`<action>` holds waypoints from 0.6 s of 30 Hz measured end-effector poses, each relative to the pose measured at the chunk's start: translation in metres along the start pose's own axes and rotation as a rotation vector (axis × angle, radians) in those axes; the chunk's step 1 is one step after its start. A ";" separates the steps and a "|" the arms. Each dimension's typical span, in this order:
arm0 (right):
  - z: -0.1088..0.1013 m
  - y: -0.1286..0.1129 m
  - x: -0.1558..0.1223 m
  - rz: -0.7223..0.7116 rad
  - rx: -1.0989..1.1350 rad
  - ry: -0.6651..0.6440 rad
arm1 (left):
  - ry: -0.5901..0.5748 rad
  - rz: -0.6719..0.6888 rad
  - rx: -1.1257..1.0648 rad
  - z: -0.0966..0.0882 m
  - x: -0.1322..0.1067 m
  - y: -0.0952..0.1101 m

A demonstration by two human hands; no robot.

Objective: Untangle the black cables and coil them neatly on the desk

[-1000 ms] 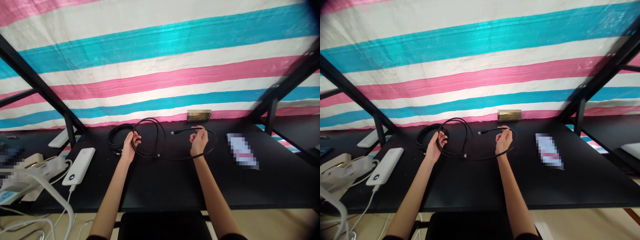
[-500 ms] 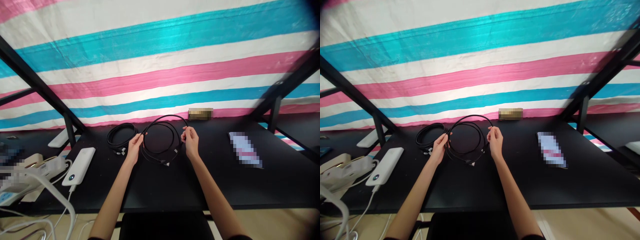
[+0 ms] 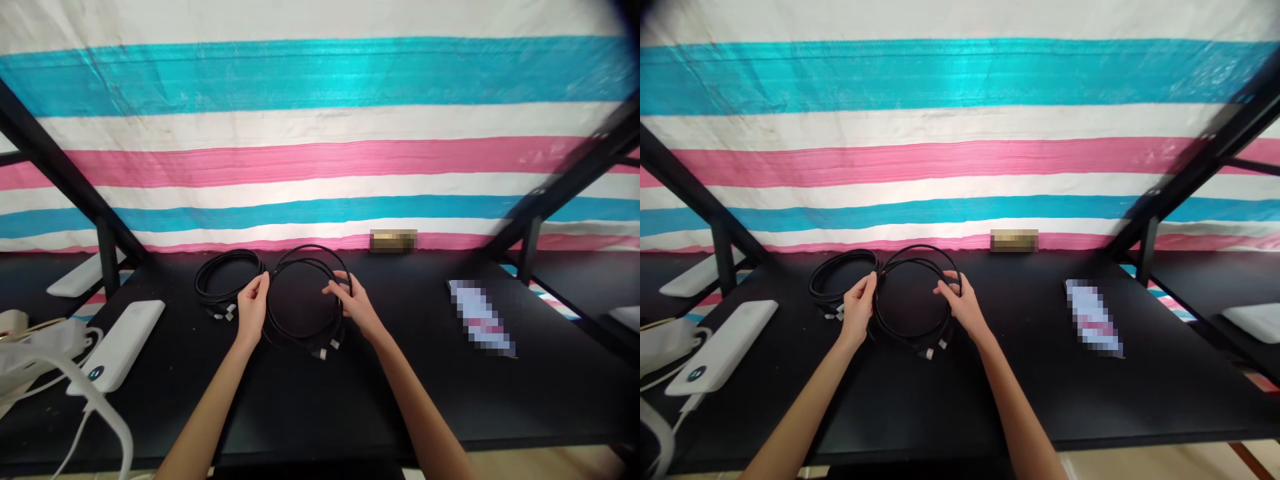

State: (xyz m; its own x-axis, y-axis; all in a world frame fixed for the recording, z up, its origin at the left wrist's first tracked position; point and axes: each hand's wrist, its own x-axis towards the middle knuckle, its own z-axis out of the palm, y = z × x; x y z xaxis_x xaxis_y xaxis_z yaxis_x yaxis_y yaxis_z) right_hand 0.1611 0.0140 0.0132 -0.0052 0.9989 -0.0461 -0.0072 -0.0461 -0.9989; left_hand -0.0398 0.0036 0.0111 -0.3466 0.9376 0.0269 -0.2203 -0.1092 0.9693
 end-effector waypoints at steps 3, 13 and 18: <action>0.001 0.004 0.001 -0.021 -0.070 0.040 | -0.039 0.120 0.122 -0.001 0.000 -0.004; 0.001 -0.006 0.000 -0.102 0.135 0.020 | 0.122 0.271 0.187 -0.004 -0.001 0.009; -0.015 -0.020 0.001 -0.324 0.198 0.195 | 0.350 0.469 0.192 -0.018 -0.001 0.041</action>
State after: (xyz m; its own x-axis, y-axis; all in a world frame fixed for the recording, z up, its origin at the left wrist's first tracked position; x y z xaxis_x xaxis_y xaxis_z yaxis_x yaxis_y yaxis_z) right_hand 0.1765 0.0158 0.0332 0.2181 0.9433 0.2502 -0.1690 0.2890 -0.9423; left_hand -0.0653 -0.0079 0.0465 -0.6528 0.6367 0.4105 0.1847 -0.3918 0.9013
